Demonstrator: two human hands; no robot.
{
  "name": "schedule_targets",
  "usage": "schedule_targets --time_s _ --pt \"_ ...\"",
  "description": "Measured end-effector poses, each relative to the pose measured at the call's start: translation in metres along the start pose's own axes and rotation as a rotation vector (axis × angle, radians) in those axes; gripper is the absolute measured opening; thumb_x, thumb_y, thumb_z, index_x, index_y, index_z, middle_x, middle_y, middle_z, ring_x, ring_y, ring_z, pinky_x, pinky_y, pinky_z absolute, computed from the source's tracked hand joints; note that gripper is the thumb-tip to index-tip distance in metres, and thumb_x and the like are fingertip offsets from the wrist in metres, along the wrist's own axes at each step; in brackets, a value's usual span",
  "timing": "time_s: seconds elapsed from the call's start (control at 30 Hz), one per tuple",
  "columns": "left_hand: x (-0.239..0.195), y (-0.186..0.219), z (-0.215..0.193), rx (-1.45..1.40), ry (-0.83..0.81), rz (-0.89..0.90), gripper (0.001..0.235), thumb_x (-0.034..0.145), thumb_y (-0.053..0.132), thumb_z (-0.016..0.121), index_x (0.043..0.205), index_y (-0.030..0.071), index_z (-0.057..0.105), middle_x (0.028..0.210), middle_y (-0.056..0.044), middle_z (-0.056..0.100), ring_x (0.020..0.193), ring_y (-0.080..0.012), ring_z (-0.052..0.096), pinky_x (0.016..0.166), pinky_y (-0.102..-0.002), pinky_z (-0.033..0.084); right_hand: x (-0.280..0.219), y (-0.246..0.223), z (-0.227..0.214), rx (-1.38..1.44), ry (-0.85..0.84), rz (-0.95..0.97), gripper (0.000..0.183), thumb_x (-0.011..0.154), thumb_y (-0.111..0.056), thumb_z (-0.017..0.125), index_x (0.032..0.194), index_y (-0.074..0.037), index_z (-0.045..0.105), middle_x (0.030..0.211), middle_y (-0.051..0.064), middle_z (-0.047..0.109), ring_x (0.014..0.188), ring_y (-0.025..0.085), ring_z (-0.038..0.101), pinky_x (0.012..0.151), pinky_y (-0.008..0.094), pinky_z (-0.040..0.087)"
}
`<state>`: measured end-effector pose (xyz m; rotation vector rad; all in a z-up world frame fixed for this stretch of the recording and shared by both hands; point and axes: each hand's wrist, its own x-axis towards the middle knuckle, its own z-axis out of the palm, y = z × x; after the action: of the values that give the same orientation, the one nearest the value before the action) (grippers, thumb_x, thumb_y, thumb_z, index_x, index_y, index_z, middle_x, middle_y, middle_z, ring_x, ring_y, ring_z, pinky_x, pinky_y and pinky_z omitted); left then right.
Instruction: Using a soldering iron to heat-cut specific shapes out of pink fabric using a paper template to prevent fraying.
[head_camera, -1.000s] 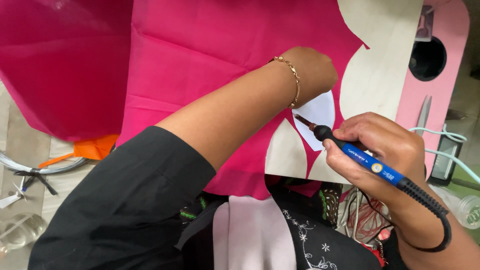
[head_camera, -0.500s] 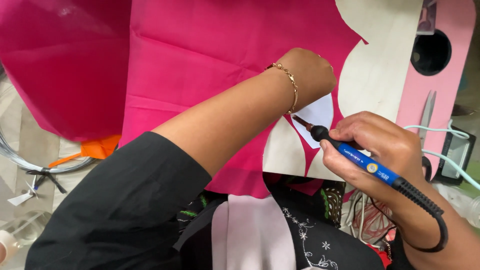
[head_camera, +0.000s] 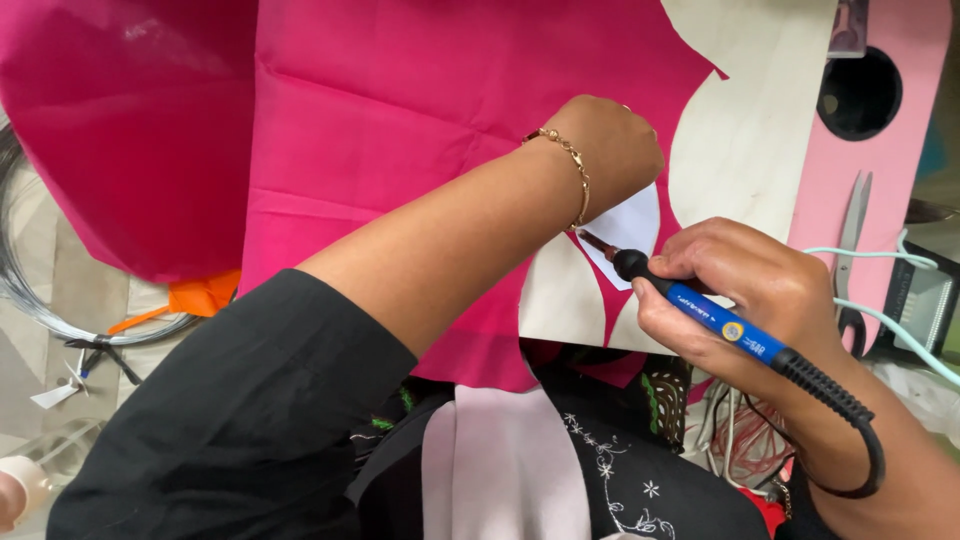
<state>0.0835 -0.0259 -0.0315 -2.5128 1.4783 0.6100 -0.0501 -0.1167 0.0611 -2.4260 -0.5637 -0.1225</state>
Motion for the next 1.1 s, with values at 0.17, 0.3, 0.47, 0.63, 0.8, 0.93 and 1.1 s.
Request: schedule_targets --time_s 0.17,0.3,0.47,0.63,0.8,0.93,1.1 --pt "-0.002 0.002 0.002 -0.006 0.017 0.010 0.026 0.080 -0.005 0.059 0.094 0.016 0.064 0.092 0.000 0.062 0.080 -0.0259 0.062 0.055 -0.037 0.053 -0.004 0.001 0.000 -0.010 0.001 0.010 0.012 0.076 0.000 0.072 0.074 0.002 0.060 0.075 0.011 0.062 0.067 0.018 0.060 0.062 0.025 0.047" --pt "-0.002 0.003 0.000 0.010 0.005 -0.004 0.028 0.081 -0.005 0.057 0.097 0.017 0.064 0.093 0.000 0.062 0.080 -0.0269 0.063 0.055 -0.037 0.053 -0.002 0.002 0.001 -0.009 0.011 -0.005 0.012 0.075 0.002 0.072 0.073 0.003 0.060 0.075 0.012 0.062 0.068 0.020 0.060 0.063 0.026 0.048" --pt "0.001 0.004 0.004 -0.016 0.037 -0.013 0.027 0.084 -0.004 0.054 0.095 0.017 0.065 0.093 0.000 0.064 0.082 -0.0267 0.063 0.056 -0.038 0.053 -0.003 0.003 -0.002 -0.022 -0.010 -0.023 0.012 0.076 0.000 0.072 0.073 0.002 0.061 0.076 0.012 0.063 0.068 0.019 0.061 0.063 0.025 0.048" --pt "0.003 0.005 0.007 -0.001 0.047 -0.009 0.026 0.085 -0.003 0.055 0.097 0.017 0.066 0.095 0.000 0.064 0.085 -0.0265 0.063 0.058 -0.039 0.053 -0.006 0.005 -0.001 0.003 0.005 -0.034 0.013 0.077 -0.001 0.073 0.073 0.003 0.061 0.075 0.013 0.062 0.068 0.020 0.061 0.064 0.025 0.049" --pt "0.004 0.006 0.006 -0.018 0.038 -0.018 0.028 0.087 -0.001 0.052 0.101 0.018 0.066 0.098 0.000 0.065 0.089 -0.0266 0.063 0.060 -0.040 0.054 -0.009 0.005 -0.003 0.010 -0.003 -0.062 0.014 0.076 -0.001 0.073 0.074 0.003 0.060 0.074 0.012 0.061 0.069 0.021 0.062 0.065 0.026 0.049" --pt "0.003 0.007 0.006 -0.012 0.016 -0.022 0.028 0.084 -0.005 0.054 0.098 0.016 0.065 0.095 -0.001 0.064 0.085 -0.0265 0.063 0.054 -0.039 0.054 -0.012 0.006 -0.003 0.015 -0.012 -0.019 0.014 0.075 -0.003 0.073 0.073 0.002 0.060 0.076 0.013 0.062 0.068 0.019 0.061 0.064 0.025 0.048" --pt "0.002 0.008 0.004 0.005 0.016 -0.013 0.028 0.085 -0.004 0.054 0.100 0.016 0.065 0.097 -0.002 0.064 0.087 -0.0263 0.063 0.057 -0.039 0.054 -0.013 0.008 -0.004 0.003 -0.010 -0.053 0.015 0.075 -0.001 0.073 0.073 0.003 0.058 0.075 0.012 0.061 0.067 0.019 0.060 0.064 0.025 0.048"
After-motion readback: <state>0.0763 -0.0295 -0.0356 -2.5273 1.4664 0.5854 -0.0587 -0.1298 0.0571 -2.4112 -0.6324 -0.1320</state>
